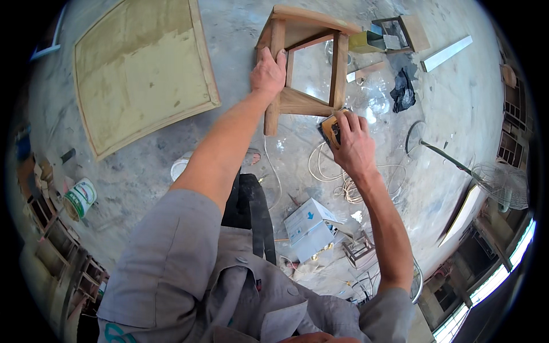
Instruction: The person uses an electric sander to smooth the surfaces of a wooden drawer and a small wooden stool. They work on the drawer front and sides, then move to the stool, sanding the legs, seat frame, and underside.
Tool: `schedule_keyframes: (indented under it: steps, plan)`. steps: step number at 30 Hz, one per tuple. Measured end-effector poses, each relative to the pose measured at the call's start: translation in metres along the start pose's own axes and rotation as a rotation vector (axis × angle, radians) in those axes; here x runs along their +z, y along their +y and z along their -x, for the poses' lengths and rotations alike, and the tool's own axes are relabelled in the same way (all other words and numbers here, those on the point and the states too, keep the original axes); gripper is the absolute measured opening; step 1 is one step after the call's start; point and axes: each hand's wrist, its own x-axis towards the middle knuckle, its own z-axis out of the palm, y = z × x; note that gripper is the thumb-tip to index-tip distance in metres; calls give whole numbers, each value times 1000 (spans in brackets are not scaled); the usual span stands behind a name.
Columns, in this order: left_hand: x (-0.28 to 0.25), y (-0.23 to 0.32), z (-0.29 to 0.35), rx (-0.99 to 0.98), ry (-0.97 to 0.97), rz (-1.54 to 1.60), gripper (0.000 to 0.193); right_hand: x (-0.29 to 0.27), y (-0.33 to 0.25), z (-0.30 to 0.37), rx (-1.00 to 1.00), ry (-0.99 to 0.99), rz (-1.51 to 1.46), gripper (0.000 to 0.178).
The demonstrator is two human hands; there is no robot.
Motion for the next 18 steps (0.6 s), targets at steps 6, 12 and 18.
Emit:
schedule_keyframes:
  steps: [6, 12, 18]
  plan:
    - [-2, -3, -1, 5, -18, 9, 58, -5, 23, -4, -265, -73, -2, 65]
    - [-3, -3, 1, 11, -12, 31, 58, -27, 41, -17, -260, -120, -27, 65]
    - [-2, 2, 0, 1, -31, 16, 54, -26, 35, -23, -307, -172, -12, 64]
